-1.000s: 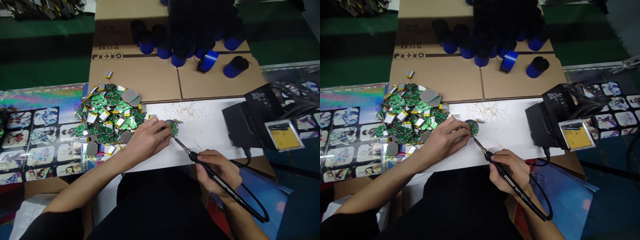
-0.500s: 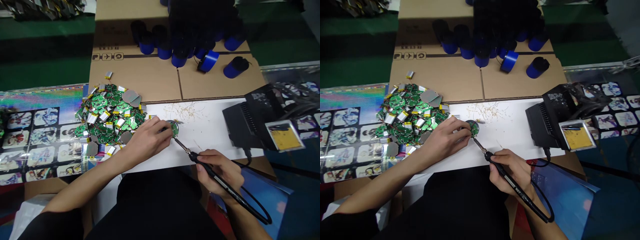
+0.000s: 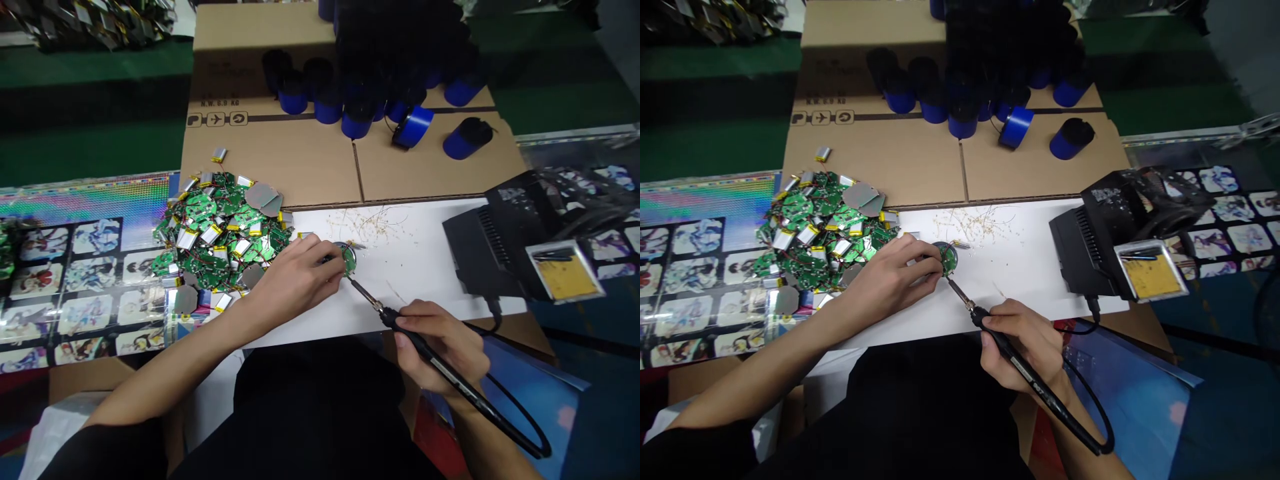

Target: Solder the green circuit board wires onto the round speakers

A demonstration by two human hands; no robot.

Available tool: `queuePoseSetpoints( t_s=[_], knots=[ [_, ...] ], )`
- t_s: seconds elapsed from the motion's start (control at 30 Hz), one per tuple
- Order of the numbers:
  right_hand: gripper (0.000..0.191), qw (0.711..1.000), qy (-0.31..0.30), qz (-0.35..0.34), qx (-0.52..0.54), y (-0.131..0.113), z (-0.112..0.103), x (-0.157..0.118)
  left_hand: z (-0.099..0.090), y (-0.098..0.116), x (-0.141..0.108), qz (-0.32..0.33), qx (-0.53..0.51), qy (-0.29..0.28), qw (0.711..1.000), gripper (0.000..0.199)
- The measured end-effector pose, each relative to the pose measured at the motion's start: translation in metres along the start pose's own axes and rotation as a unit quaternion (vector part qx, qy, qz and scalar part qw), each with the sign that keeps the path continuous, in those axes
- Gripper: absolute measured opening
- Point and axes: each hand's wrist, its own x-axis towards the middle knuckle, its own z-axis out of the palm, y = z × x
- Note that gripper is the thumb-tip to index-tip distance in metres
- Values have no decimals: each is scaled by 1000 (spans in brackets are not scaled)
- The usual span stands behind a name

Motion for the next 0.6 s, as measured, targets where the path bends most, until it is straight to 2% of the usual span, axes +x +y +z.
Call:
queuePoseSetpoints(
  t_s=[0.27,0.47,0.6],
  knots=[
    [19,994,107,11,-24,2,-9,-4,0,1,0,-8,-7,-7,1000,19],
    [27,981,152,116,13,14,-5,-22,-1,1,0,-6,-12,0,1000,17],
    [35,976,160,140,40,21,-1,-27,4,1,-2,-2,-12,9,1000,16]
  ],
)
